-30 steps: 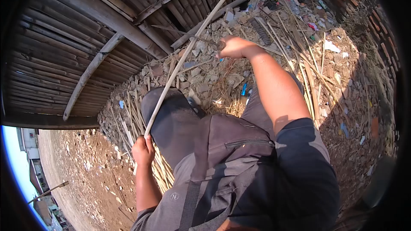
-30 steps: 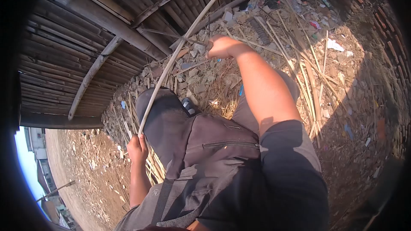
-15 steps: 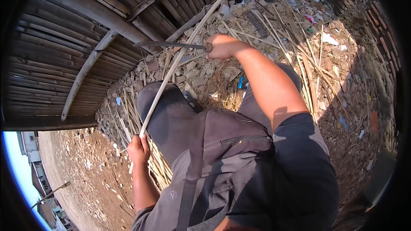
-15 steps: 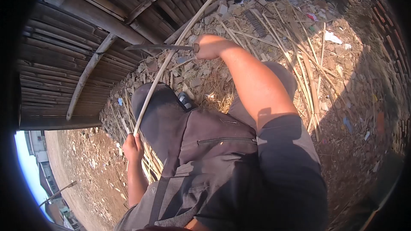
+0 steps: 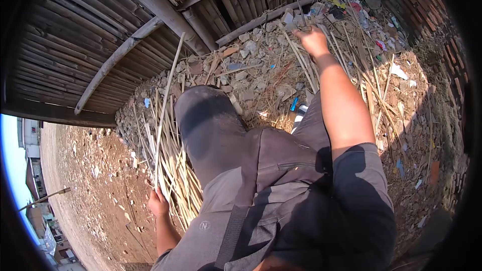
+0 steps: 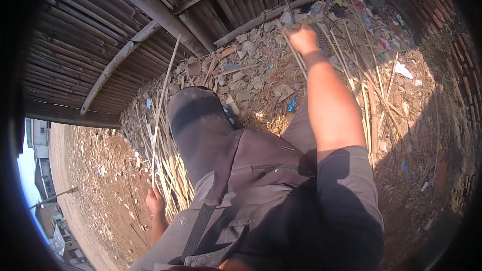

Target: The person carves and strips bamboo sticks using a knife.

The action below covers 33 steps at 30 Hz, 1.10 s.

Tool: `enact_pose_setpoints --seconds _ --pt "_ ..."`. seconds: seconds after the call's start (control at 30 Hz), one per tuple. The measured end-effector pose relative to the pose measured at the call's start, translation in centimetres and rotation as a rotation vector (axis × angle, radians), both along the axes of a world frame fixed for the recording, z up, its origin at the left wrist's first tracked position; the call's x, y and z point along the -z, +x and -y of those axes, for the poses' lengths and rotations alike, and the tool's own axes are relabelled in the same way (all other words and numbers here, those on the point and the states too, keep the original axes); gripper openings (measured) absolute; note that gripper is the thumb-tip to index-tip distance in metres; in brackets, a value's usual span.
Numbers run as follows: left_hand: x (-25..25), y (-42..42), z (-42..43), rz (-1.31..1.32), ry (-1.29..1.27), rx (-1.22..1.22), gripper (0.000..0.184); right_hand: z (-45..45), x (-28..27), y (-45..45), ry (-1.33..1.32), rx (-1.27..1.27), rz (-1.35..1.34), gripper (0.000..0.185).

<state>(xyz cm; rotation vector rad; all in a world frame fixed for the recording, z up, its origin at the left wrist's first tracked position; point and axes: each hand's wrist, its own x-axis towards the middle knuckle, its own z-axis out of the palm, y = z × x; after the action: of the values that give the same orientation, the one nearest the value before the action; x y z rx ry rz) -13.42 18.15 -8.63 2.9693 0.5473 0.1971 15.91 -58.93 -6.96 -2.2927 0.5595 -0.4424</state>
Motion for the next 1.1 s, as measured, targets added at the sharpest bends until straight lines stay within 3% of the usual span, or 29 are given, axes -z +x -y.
enact_pose_setpoints --seconds 0.07,0.2,0.33,0.43,0.5,0.57,0.7,0.8,0.9,1.1 --pt "-0.1 -2.2 0.1 -0.01 -0.115 -0.125 0.053 -1.2 -2.1 -0.6 0.182 0.025 -0.012 0.075" --pt "1.4 -7.2 -2.5 -0.093 -0.124 -0.271 0.055 -1.9 -1.8 0.5 0.307 0.158 0.116 0.042" --pt "4.3 -12.6 -5.3 -0.293 -0.179 -0.332 0.049 -3.7 -3.7 -0.8 0.551 0.204 0.099 0.029" --pt "7.1 -15.1 -5.6 -0.414 -0.113 -0.526 0.061 -4.8 -5.5 -1.1 0.601 0.147 0.171 0.026" --pt "8.2 -15.2 -4.9 -0.48 -0.209 -0.58 0.068 -4.9 -6.3 -0.8 0.492 0.145 0.225 0.024" --pt "10.0 -15.2 -4.5 -0.457 -0.243 -0.617 0.066 -5.6 -7.5 -0.7 0.432 0.116 0.294 0.025" --pt "9.4 -12.3 -2.0 -0.424 -0.291 -0.525 0.066 -6.6 -9.5 -0.7 0.477 0.097 0.392 0.032" --pt "9.2 -10.0 -1.2 -0.369 -0.357 -0.48 0.066 -7.9 -11.2 -0.8 0.516 0.09 0.437 0.027" --pt "11.9 -8.9 -2.3 -0.263 -0.332 -0.389 0.066 -10.2 -14.2 -1.8 0.566 0.127 0.472 0.025" --pt "13.9 -7.0 -1.4 -0.314 -0.353 -0.374 0.064 -9.6 -15.7 -1.5 0.558 0.117 0.547 0.026"
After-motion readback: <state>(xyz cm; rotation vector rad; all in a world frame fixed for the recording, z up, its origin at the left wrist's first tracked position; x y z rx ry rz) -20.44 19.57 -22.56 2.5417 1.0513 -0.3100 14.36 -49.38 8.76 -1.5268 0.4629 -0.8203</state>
